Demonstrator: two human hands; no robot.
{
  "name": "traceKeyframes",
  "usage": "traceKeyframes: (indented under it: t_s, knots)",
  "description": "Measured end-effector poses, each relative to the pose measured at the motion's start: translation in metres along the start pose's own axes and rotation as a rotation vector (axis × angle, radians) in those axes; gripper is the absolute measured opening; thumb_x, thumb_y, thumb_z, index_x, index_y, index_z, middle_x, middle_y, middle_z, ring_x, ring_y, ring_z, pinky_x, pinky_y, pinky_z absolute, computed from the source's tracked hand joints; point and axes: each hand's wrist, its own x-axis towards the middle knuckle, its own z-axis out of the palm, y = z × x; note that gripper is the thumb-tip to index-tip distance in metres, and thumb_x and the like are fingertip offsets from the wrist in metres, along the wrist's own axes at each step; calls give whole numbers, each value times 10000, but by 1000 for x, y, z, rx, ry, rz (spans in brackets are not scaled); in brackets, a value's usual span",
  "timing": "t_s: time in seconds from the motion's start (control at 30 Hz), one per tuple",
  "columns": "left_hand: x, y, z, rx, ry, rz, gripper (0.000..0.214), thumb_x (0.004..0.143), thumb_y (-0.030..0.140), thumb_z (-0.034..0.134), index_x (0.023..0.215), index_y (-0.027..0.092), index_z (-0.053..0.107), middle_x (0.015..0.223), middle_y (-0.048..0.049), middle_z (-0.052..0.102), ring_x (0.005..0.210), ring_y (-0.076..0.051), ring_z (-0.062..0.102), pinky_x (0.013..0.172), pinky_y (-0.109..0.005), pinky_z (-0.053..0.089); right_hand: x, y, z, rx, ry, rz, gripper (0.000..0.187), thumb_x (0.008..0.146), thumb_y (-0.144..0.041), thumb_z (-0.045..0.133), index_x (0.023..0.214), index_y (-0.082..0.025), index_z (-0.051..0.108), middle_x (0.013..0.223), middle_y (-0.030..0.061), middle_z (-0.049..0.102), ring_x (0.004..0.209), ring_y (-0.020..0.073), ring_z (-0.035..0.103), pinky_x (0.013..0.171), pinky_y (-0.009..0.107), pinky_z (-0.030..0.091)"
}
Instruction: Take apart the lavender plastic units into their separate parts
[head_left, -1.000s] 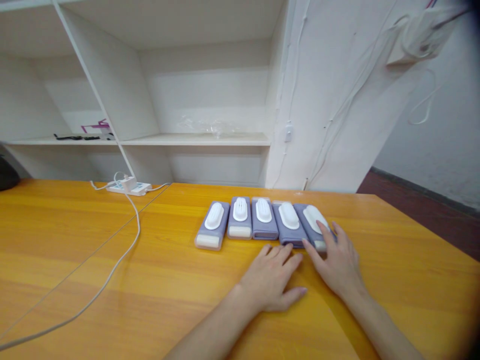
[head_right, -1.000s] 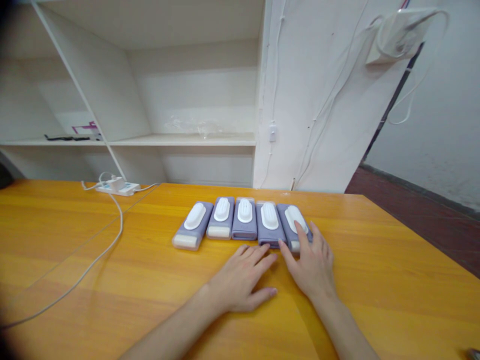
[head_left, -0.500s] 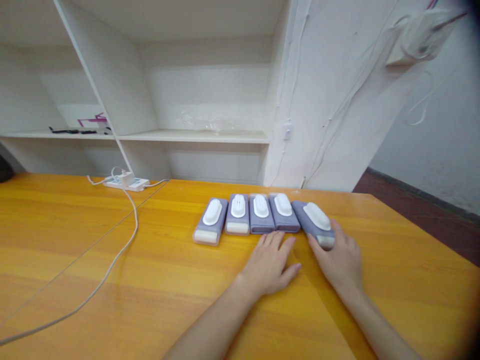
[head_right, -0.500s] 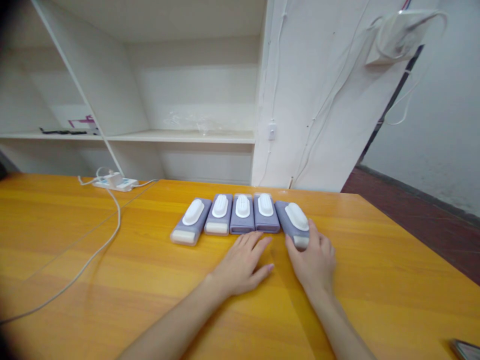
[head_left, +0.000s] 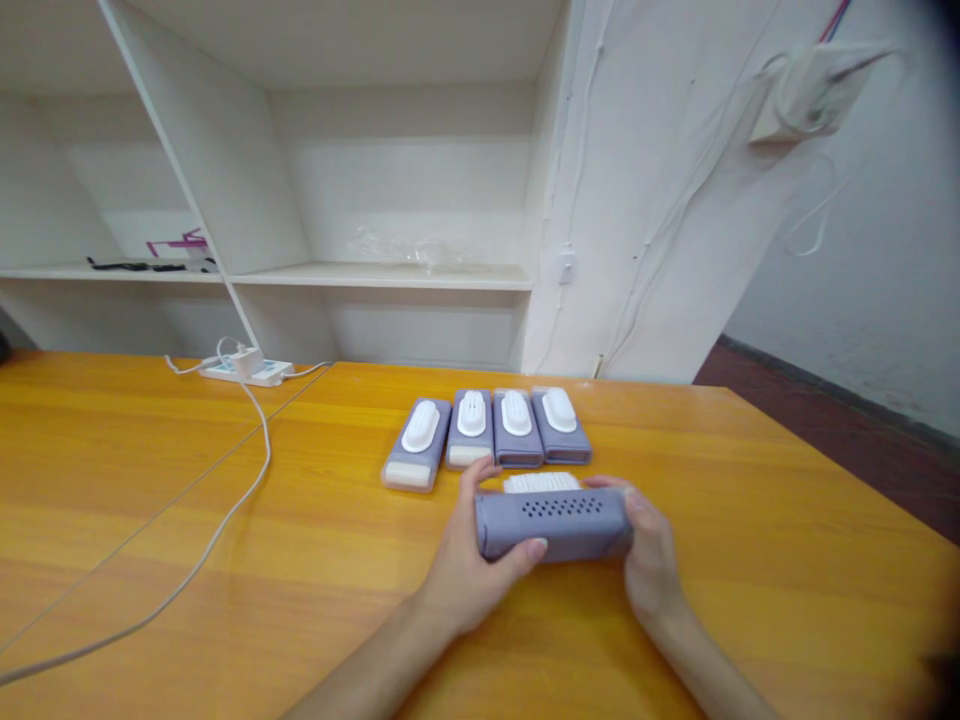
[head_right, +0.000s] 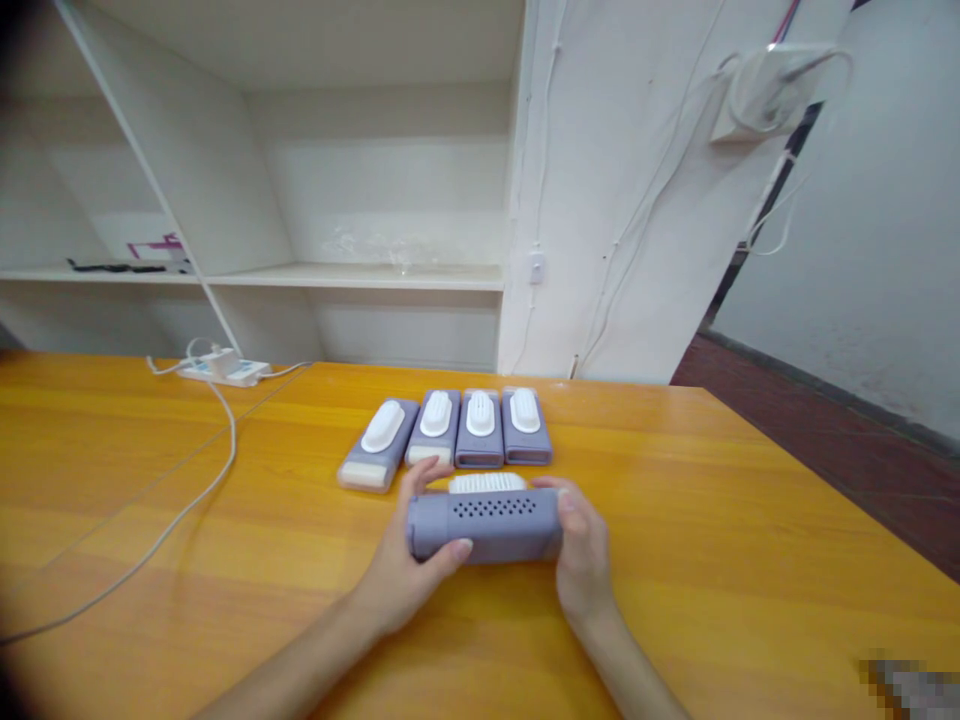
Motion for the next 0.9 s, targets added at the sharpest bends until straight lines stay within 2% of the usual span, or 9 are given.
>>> traceKeyframes:
  t_s: [0.07, 0.17, 0.23, 0.3, 0.43, 0.53, 0.7, 0.9]
  knots:
    - [5, 4, -1, -149, 59, -122, 647, 765, 459, 683, 1282, 213, 382, 1095, -66, 615, 962, -213, 616, 868, -363, 517, -9, -11, 13, 126, -66, 130, 529, 882, -606, 391, 915, -157, 668, 803, 68, 686, 647, 204, 613, 568, 298, 503]
    - [15, 9, -2, -312, 131, -298, 510, 770, 507, 659, 1134, 211, 460, 885, -7, 607, 733, -154, 630, 607, -248, 536, -14, -18, 20, 217, -166, 281, 522, 854, -654, 434, 954, -175, 617, 619, -3, 606, 421, 136, 488, 354, 236, 382]
    - [20, 10, -2, -387, 166, -394, 518, 778, 552, 627, 1125, 219, 436, 789, 25, 565, 537, -115, 581, 406, -202, 454, -15, -18, 21, 220, -208, 304, 468, 835, -644, 497, 902, -188, 576, 522, -46, 522, 371, 116, 446, 317, 207, 336]
    - [22, 9, -1, -428, 174, -419, 515, 780, 573, 612, 1104, 224, 417, 725, 52, 527, 416, -87, 517, 317, -184, 384, -14, -16, 20, 212, -235, 291, 429, 841, -623, 518, 860, -195, 542, 490, -60, 492, 369, 111, 457, 326, 195, 347]
    - [22, 5, 1, -435, 187, -387, 452, 790, 555, 613, 1021, 224, 411, 713, 58, 536, 380, -77, 516, 295, -169, 374, -12, -11, 21, 183, -234, 307, 420, 877, -615, 464, 916, -201, 522, 456, -67, 490, 344, 110, 451, 307, 184, 327]
    - [22, 2, 3, -424, 176, -384, 434, 810, 550, 595, 1030, 224, 412, 700, 50, 565, 375, -86, 533, 292, -163, 370, -11, -9, 23, 186, -210, 333, 405, 885, -610, 451, 893, -210, 513, 434, -74, 477, 327, 104, 437, 294, 175, 312]
    - [22, -1, 4, -429, 173, -391, 426, 818, 551, 585, 1025, 219, 416, 653, 53, 566, 378, -98, 544, 302, -169, 388, -9, -11, 24, 180, -256, 317, 386, 884, -594, 465, 861, -211, 506, 435, -74, 481, 336, 95, 437, 309, 170, 328]
    - [23, -1, 6, -423, 193, -405, 477, 737, 511, 698, 995, 211, 430, 690, 49, 587, 366, -63, 506, 299, -156, 382, -9, -12, 24, 89, -252, 289, 433, 851, -606, 497, 1032, -213, 518, 506, -78, 490, 361, 113, 462, 300, 194, 340]
